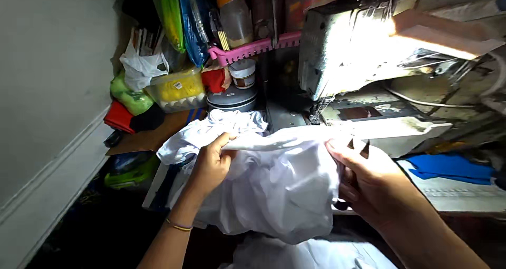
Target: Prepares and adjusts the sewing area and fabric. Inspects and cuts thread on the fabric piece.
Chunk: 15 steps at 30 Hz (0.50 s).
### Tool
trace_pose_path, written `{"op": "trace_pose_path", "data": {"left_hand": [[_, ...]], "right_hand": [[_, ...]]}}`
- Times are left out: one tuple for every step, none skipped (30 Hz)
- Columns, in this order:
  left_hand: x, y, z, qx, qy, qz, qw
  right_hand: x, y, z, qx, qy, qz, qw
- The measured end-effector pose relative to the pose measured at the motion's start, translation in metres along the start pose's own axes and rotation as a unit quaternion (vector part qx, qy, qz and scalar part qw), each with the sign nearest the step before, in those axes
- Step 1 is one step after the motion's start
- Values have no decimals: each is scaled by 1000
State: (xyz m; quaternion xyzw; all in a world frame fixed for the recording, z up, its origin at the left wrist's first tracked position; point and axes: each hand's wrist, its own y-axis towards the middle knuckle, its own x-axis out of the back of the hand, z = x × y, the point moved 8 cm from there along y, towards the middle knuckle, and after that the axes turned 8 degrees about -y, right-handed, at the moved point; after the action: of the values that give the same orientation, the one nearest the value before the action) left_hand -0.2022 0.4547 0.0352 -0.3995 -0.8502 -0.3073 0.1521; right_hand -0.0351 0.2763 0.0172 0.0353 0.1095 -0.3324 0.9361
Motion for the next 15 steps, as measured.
{"op": "trace_pose_path", "data": {"left_hand": [[-7, 4, -16, -18, -74, 64, 995], [-19, 6, -30, -29, -113, 122, 986], [-29, 5, -43, -35, -101, 157, 982], [-35, 3, -54, -41, -58, 158, 985], [-35, 2, -58, -24, -24, 140, 990], [-29, 3, -56, 4, -5, 109, 994], [-19, 6, -49, 33, -4, 67, 997], [-6, 9, -41, 63, -16, 14, 998], [7, 10, -35, 104, -32, -40, 993], [19, 11, -30, 148, -45, -89, 984], [29, 12, -28, 188, -49, -121, 973], [37, 16, -29, 211, -39, -129, 968], [43, 22, -29, 181, -39, -120, 975], [49, 29, -20, 77, -54, -115, 989], [56, 39, -3, -94, -96, -126, 983]], "right_hand": [[-16, 0, 10, 27, 20, 34, 999], [-32, 0, 19, 54, 34, 77, 995], [-46, 0, 26, 74, 38, 119, 989], [-59, -1, 29, 81, 31, 154, 984], [-67, -1, 31, 82, 17, 184, 979], [-72, -2, 30, 83, 5, 206, 975], [-70, -3, 27, 84, -12, 214, 973], [-64, -2, 22, 84, -28, 204, 975], [-53, -1, 14, 77, -43, 179, 980], [-41, 1, 3, 68, -67, 156, 983], [-32, 3, -10, 60, -100, 134, 984], [-24, 4, -27, 51, -142, 118, 981], [-20, 4, -43, 55, -204, 117, 970], [-20, 3, -59, 76, -287, 129, 946], [-21, 1, -73, 98, -374, 140, 912]]}}
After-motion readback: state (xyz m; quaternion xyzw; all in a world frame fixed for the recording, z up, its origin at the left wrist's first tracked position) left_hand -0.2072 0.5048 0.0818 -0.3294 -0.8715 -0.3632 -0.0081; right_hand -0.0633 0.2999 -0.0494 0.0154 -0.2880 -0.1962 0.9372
